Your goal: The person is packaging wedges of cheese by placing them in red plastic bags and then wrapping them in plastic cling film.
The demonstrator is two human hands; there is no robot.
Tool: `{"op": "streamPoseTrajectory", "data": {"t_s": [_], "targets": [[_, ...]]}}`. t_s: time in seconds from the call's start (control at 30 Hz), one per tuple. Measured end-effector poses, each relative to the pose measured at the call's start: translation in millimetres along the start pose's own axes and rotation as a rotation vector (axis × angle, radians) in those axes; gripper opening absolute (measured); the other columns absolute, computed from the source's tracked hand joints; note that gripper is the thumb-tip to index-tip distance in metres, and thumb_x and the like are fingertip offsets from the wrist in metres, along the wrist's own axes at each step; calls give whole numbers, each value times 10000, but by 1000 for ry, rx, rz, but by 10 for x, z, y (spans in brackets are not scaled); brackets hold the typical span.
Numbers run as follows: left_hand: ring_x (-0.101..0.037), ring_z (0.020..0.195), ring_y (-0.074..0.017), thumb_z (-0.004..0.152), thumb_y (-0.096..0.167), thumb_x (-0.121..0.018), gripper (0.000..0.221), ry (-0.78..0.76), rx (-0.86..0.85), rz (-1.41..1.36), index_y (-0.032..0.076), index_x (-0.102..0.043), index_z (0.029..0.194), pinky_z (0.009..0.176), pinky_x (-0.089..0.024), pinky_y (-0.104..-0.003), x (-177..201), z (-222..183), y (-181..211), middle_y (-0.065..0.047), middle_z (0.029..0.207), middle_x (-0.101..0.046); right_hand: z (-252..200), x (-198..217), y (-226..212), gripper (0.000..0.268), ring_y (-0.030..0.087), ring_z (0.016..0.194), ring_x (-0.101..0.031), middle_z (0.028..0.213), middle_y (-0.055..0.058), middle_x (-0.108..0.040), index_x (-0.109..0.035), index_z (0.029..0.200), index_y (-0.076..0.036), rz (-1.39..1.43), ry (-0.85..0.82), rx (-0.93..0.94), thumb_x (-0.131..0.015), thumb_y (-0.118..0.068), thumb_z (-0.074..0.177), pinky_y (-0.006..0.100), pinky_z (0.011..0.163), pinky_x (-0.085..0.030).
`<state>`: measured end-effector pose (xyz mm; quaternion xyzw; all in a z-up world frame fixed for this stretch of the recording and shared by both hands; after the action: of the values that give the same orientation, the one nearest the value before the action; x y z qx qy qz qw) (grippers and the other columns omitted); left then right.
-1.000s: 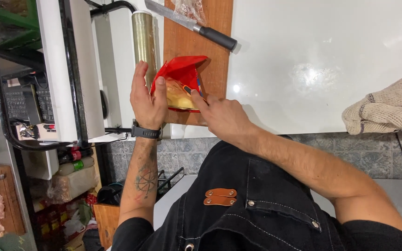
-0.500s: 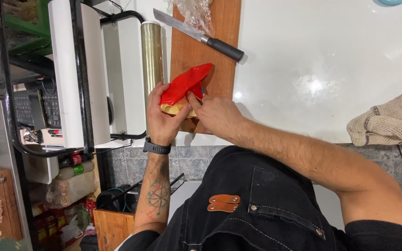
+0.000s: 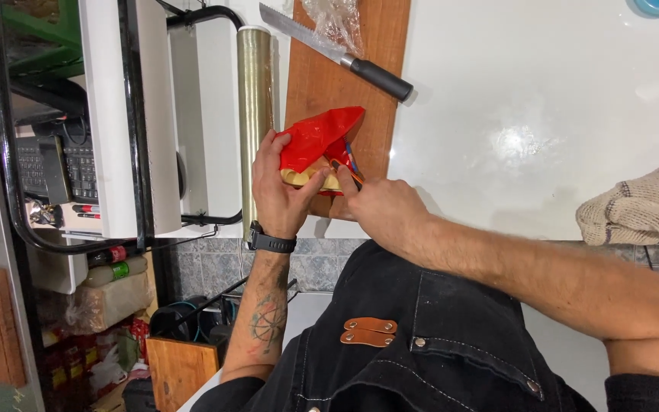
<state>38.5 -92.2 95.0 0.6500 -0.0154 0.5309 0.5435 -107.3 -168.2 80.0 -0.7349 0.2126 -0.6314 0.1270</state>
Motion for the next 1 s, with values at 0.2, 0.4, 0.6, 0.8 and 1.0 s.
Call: {"op": "streamPoseTrajectory", "data": {"t_s": [0.2, 0.4, 0.6, 0.8, 1.0], "targets": [[-558, 1403, -528, 811, 374, -1036, 858, 11, -9, 17, 92, -603, 1496, 1174, -477, -613, -22, -15, -11, -288, 1582, -507, -453, -122, 69, 582, 390, 670, -783, 782, 277, -716, -550, 1484, 134, -11, -25, -76, -637, 8, 923, 590, 563, -647], [-568, 1382, -530, 809, 309, -1049, 867, 1, -41, 6, 66, -595, 1506, 1151, -505, -608, 2, -21, 106, -296, 1565, -512, -1186, 92, 137, 593, 346, 589, -799, 741, 231, -745, -552, 1523, 24, 15, -154, -191, -573, -22, 932, 500, 498, -659], [-583, 1375, -540, 709, 177, -1099, 1144, -41, -32, -223, 44, -421, 1621, 1129, -517, -621, 83, 52, -40, -314, 1494, -553, -1293, 166, 593, 498, 469, 843, -793, 978, 312, -779, -584, 1528, 39, 476, 290, -344, -579, -85, 1045, 559, 707, -643], [-571, 1384, -535, 639, 267, -1127, 1253, 70, 272, -316, 7, -356, 1592, 1192, -466, -598, 106, -80, -321, -323, 1461, -541, -832, -258, 983, 239, 130, 629, -550, 697, 16, -543, -713, 939, -76, 1151, 678, -476, -914, -140, 827, 246, 613, -457], [-596, 1376, -472, 667, 229, -1068, 1197, 136, 385, -391, 67, -328, 1594, 1173, -483, -548, -96, -167, -471, -292, 1450, -548, 130, 200, 829, 428, 401, 998, -720, 1260, 244, -629, -687, 1012, 31, 749, 664, -406, -961, -239, 824, 409, 785, -570]]}}
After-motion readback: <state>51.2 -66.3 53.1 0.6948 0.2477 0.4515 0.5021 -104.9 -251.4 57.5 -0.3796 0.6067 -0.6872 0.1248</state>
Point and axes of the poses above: each hand's wrist, its own z-axis towards the middle knuckle, its own x-axis out of the back of the hand, y = z × x, the point moved 9 cm from there along z, towards the middle knuckle
